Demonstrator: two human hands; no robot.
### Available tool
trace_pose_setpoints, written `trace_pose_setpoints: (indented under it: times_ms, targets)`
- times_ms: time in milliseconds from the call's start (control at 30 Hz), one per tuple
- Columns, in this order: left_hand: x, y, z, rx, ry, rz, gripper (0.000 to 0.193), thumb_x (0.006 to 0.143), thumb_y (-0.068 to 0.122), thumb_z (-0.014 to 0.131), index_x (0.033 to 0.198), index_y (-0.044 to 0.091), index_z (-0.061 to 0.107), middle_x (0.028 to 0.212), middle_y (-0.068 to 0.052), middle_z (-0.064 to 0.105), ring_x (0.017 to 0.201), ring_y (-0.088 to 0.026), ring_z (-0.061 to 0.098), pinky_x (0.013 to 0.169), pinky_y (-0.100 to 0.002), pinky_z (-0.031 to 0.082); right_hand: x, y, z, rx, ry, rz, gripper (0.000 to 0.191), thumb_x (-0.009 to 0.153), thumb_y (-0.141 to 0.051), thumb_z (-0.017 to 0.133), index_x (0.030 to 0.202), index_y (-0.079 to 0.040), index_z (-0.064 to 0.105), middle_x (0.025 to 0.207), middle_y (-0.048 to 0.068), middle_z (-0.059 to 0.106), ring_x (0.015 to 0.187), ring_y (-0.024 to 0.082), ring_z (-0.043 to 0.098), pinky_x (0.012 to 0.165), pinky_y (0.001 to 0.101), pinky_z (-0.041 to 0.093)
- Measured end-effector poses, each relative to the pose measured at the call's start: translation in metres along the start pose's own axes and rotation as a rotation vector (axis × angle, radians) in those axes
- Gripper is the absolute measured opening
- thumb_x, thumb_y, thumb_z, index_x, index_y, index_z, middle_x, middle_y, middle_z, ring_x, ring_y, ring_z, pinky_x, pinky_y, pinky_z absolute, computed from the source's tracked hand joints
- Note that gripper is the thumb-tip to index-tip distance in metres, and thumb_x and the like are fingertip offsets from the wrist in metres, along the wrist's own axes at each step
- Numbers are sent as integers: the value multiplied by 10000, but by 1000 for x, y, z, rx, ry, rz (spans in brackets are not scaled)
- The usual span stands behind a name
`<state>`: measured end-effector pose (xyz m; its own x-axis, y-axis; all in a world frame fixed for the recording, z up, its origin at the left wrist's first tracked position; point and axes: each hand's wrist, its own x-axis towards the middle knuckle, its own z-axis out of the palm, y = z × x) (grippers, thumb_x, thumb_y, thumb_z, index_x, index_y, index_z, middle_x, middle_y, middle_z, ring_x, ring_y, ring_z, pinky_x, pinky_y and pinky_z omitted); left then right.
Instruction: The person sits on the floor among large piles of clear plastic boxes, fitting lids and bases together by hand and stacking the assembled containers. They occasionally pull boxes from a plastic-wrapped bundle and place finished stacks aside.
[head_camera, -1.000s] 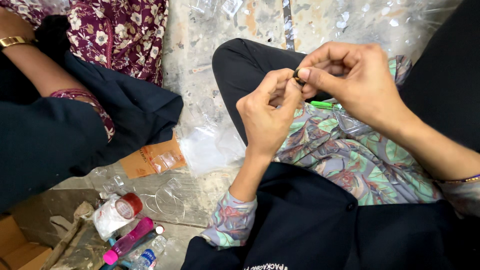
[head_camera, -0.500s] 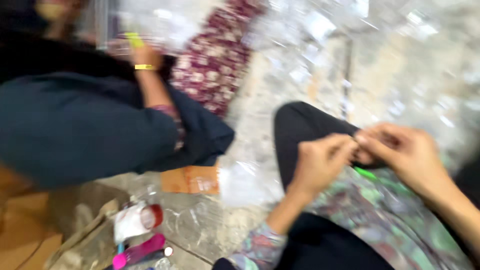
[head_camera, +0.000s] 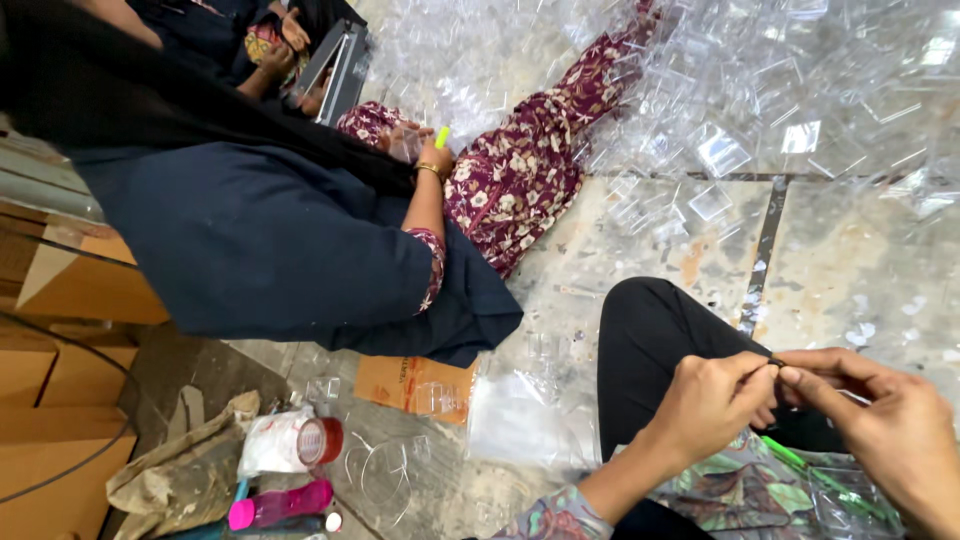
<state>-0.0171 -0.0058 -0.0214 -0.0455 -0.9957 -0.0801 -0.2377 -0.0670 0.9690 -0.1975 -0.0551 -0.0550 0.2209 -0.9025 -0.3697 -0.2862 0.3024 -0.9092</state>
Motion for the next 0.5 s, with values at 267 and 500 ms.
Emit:
trace_pose_setpoints:
  times_ms: [267, 500]
  targets:
    - [0, 7, -1, 186, 2, -20, 283, 1040, 222, 596, 1009, -42, 695, 677, -145, 681, 681, -237, 732, 629, -354, 580, 1, -5, -2, 36, -32, -50, 231, 883, -108, 729, 1068, 6, 808, 917, 77, 815, 841, 120, 717, 818, 264, 539]
    - [-2, 9, 5, 398, 47, 116, 240, 1066, 223, 571, 1016, 1, 647, 716, -246, 636, 715, -418, 671, 672, -503, 548, 2, 8, -4, -143, 13, -47, 225, 874, -185, 754, 1043, -48, 812, 878, 51, 752, 752, 107, 657, 725, 274, 516]
